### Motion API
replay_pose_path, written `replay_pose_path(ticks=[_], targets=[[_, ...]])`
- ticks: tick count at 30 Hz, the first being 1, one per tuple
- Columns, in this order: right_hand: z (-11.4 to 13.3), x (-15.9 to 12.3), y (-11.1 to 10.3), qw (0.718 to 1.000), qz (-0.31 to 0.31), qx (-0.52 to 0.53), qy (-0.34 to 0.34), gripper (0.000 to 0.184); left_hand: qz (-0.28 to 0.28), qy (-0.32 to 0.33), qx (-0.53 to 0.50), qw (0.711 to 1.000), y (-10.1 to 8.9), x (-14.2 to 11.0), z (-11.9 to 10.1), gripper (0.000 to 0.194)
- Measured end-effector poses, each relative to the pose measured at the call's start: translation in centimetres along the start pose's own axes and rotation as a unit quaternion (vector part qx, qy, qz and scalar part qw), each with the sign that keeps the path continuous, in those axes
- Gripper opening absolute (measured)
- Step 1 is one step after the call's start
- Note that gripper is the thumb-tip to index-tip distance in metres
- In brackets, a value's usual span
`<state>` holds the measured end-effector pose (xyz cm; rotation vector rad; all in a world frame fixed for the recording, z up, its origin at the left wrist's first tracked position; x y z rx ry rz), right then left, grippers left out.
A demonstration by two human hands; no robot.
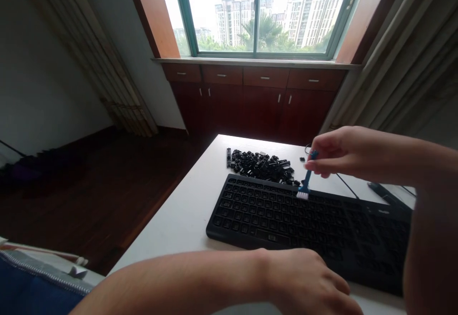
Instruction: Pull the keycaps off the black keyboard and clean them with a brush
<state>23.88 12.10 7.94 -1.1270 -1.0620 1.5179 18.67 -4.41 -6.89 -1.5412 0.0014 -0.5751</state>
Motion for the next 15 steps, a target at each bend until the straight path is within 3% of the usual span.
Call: replay_pose_path(ticks=[1, 5, 9, 13, 15], targets=[[0.1, 0.3, 0.5, 1.0, 0.025, 0.009, -0.01, 0.032, -0.003, -0.006, 0.008, 1.0, 0.2, -0.2, 0.0, 0.014], [0.2, 1.0, 0.3, 1.0, -0.015, -0.006, -0.007, 0.024, -0.029, -0.047, 0.027, 0.998, 0.5, -0.8, 0.1, 0.025], [1.5, 0.6, 1.1, 0.998, 0.051, 0.012, -0.043, 0.023, -0.052, -0.064, 0.026, 0.996, 0.0, -0.6, 0.3, 0.022], [2.2, 0.4, 1.2, 0.996, 0.056, 0.006, -0.07, 0.025, -0.163, 0.015, 0.087, 0.983, -3.7, -0.8, -0.3, 0.021], [2.3, 0.2, 1.2, 0.995, 0.052, -0.001, -0.08, 0.026, -0.207, 0.006, 0.149, 0.967, -6.2, -2.0, 0.1, 0.014]])
Point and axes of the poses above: each hand's wrist, its own x-axis towards the middle knuckle, its own y-axis out of the palm, z = x × y, the point moved 7 cm from there along x, towards the middle knuckle, and after that the axes turned 15 degrees about y, right-handed, at the moved point
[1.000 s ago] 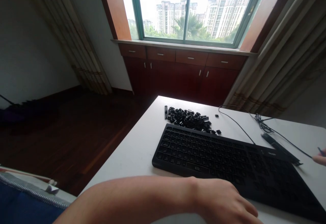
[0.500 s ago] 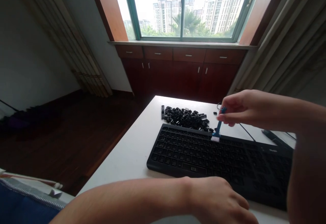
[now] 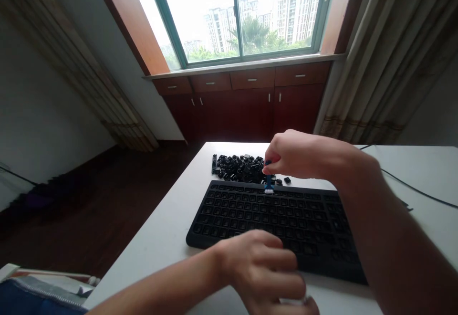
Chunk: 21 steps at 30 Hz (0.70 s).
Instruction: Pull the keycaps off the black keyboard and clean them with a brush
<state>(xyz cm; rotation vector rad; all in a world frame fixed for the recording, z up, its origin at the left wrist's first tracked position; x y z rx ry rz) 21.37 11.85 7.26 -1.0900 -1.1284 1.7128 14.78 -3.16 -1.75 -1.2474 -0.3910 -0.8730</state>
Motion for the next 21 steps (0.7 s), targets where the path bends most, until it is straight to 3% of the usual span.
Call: replay_pose_path(ticks=[1, 3, 4, 6, 9, 11, 15, 21], targets=[[0.1, -0.1, -0.1, 1.0, -0.004, -0.003, -0.003, 0.027, -0.013, -0.025, 0.033, 0.999, -1.4, -0.4, 1.0, 0.015], [0.2, -0.3, -0.3, 1.0, -0.012, -0.004, -0.006, 0.028, 0.001, -0.137, 0.073, 0.988, -3.7, -1.9, 3.7, 0.006], [0.3, -0.4, -0.3, 1.0, -0.014, -0.001, -0.009, 0.03, 0.001, -0.183, 0.087, 0.979, -4.8, -2.9, 4.8, 0.011], [0.5, -0.6, -0.4, 1.0, -0.01, 0.009, -0.02, 0.032, 0.018, -0.297, 0.108, 0.948, -6.6, -5.4, 6.8, 0.012], [1.1, -0.7, -0.2, 0.998, -0.001, 0.025, -0.05, 0.032, 0.013, -0.41, 0.108, 0.906, -8.2, -8.8, 8.2, 0.017], [1.6, -0.8, -0.1, 0.996, -0.001, 0.034, -0.077, 0.03, 0.009, -0.436, 0.084, 0.896, -8.2, -9.9, 8.4, 0.02], [2.9, -1.3, 0.2, 0.993, -0.001, 0.03, -0.111, 0.025, -0.017, -0.438, 0.07, 0.896, -8.0, -10.1, 8.5, 0.008], [3.9, -1.6, 1.0, 0.997, 0.018, 0.004, -0.081, 0.02, -0.032, -0.439, 0.051, 0.896, -7.6, -9.4, 8.4, 0.012]])
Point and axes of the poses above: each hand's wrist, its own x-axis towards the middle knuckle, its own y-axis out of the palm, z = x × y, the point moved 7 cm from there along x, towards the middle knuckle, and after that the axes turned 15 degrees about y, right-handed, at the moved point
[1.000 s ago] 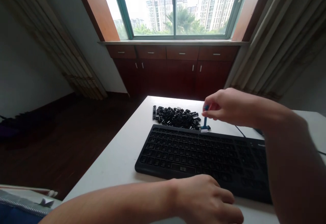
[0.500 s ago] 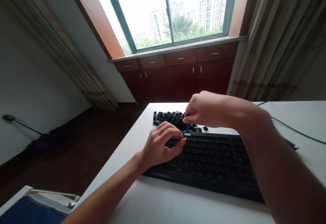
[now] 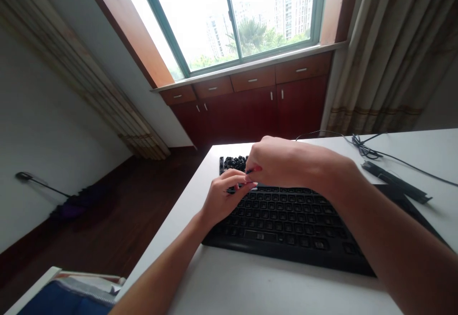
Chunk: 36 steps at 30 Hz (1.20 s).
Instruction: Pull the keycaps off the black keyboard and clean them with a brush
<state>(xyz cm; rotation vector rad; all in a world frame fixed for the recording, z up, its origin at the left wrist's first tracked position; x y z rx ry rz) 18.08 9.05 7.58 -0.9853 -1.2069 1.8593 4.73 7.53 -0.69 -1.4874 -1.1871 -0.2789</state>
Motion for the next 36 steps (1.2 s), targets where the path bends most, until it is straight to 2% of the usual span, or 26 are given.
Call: replay_pose_path(ticks=[3, 5, 7, 8, 10, 12, 14, 16, 21, 28, 36], targets=[[-0.4, 0.5, 0.2, 1.0, -0.011, -0.008, -0.005, 0.023, 0.004, -0.028, -0.027, 0.999, 0.0, -0.4, 0.6, 0.013], [-1.1, 1.0, 0.2, 1.0, -0.02, -0.019, 0.001, 0.028, -0.005, -0.074, -0.048, 0.996, -0.2, -0.8, 1.7, 0.017], [-2.3, 1.4, 0.1, 0.999, -0.025, -0.028, 0.03, 0.032, -0.049, -0.149, -0.068, 0.985, -0.8, -1.4, 3.5, 0.026], [-2.8, 1.5, 0.0, 0.998, -0.025, -0.032, 0.046, 0.032, -0.091, -0.189, -0.087, 0.974, -1.3, -1.8, 4.6, 0.031], [-3.5, 1.6, -0.2, 0.997, -0.026, -0.033, 0.059, 0.03, -0.204, -0.26, -0.159, 0.93, -2.0, -2.9, 6.6, 0.039], [-3.4, 1.7, -0.2, 0.998, -0.027, -0.027, 0.049, 0.03, -0.315, -0.306, -0.258, 0.861, -2.2, -4.0, 8.4, 0.038], [-3.0, 1.7, -0.1, 0.999, -0.026, -0.023, 0.03, 0.032, -0.369, -0.33, -0.325, 0.806, -1.9, -4.6, 9.4, 0.033], [-2.4, 1.8, 0.1, 0.999, -0.022, -0.025, 0.019, 0.033, -0.378, -0.344, -0.35, 0.785, -1.7, -4.8, 9.9, 0.03], [-2.1, 2.0, 0.1, 0.996, -0.037, -0.06, 0.046, 0.033, -0.375, -0.371, -0.38, 0.76, -1.5, -5.0, 10.3, 0.028], [-2.5, 1.6, 0.4, 0.995, -0.005, -0.072, 0.064, 0.029, -0.371, -0.376, -0.39, 0.754, -1.4, -4.9, 10.5, 0.026], [-3.5, 2.4, 0.9, 0.995, -0.024, -0.08, 0.049, 0.017, -0.369, -0.383, -0.398, 0.747, -1.3, -4.8, 10.4, 0.025]])
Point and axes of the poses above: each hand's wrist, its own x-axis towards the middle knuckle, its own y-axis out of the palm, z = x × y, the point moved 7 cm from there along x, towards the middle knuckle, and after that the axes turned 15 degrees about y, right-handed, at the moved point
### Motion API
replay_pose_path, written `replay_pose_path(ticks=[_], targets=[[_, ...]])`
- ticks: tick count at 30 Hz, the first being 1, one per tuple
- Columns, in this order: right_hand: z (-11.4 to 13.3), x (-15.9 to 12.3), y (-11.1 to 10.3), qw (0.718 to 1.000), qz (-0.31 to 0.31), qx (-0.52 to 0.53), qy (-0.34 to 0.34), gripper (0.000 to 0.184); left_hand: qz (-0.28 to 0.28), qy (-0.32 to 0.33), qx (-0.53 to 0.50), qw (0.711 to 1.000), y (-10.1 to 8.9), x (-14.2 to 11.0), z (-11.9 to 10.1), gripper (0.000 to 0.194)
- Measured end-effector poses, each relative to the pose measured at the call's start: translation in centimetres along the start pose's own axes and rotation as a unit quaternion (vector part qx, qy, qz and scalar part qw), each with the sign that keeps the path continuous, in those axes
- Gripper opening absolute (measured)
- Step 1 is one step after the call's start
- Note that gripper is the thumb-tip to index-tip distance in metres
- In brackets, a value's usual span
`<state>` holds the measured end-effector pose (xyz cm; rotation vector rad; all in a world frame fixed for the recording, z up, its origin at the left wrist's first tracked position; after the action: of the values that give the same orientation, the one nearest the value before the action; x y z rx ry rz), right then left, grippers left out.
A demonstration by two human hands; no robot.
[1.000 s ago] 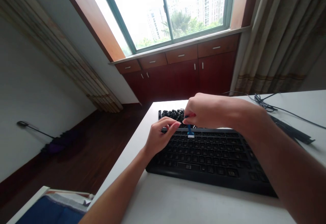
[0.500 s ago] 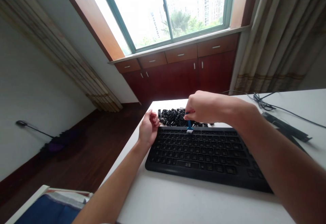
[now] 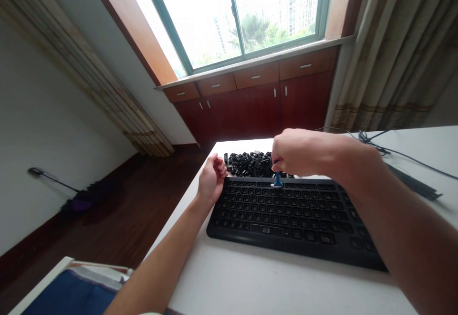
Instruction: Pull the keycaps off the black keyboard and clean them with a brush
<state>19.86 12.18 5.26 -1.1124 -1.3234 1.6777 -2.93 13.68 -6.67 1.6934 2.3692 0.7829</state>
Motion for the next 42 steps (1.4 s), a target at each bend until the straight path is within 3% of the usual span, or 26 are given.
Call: replay_pose_path(ticks=[4, 9, 15, 19, 21, 26, 29, 33, 38, 40, 42], targets=[[-0.7, -0.1, -0.7, 0.999, -0.026, -0.011, 0.021, 0.022, 0.002, -0.003, -0.002, 1.0, -0.2, 0.1, 0.1, 0.026], [-0.1, -0.4, -0.9, 0.999, -0.014, -0.019, 0.023, 0.022, 0.006, -0.007, -0.003, 1.0, 0.0, 0.0, 0.1, 0.027], [2.6, -1.2, -0.6, 0.998, -0.009, 0.03, -0.053, 0.025, 0.009, -0.004, 0.0, 1.0, 0.7, -0.1, -0.2, 0.025], [3.6, -1.6, -1.8, 0.987, -0.084, 0.053, -0.126, 0.03, 0.008, -0.004, 0.001, 1.0, 0.8, -0.2, -0.3, 0.026], [3.1, -1.5, -2.1, 0.988, -0.094, 0.046, -0.109, 0.032, 0.008, -0.005, 0.002, 1.0, 0.6, -0.1, -0.2, 0.026], [0.7, -0.8, -1.0, 1.0, -0.02, 0.005, -0.001, 0.026, 0.011, -0.007, 0.001, 1.0, 0.3, -0.1, 0.0, 0.029], [0.3, -0.4, -0.2, 1.0, 0.008, -0.008, 0.028, 0.024, 0.012, -0.008, 0.002, 1.0, 0.5, -0.2, -0.1, 0.029], [1.6, -0.3, 0.4, 1.0, 0.01, -0.001, -0.01, 0.022, 0.009, -0.005, 0.004, 1.0, 0.9, -0.2, -0.3, 0.027], [3.9, -1.6, -0.8, 0.99, -0.03, 0.054, -0.125, 0.024, 0.01, -0.005, 0.005, 1.0, 1.0, -0.2, -0.4, 0.026], [3.8, -1.9, -1.3, 0.99, -0.038, 0.057, -0.125, 0.023, 0.01, -0.004, 0.006, 1.0, 0.9, -0.2, -0.4, 0.026], [3.1, -1.8, -1.3, 0.995, -0.031, 0.04, -0.082, 0.022, 0.007, -0.003, 0.007, 1.0, 0.9, -0.2, -0.4, 0.027]])
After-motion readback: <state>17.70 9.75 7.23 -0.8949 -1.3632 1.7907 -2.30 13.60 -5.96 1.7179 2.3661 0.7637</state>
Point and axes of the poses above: each hand's wrist, its own x-axis towards the middle knuckle, its own y-axis out of the palm, z = x × y, the point moved 7 cm from there along x, towards the middle knuckle, and after that the axes turned 15 degrees about y, right-handed, at the moved point
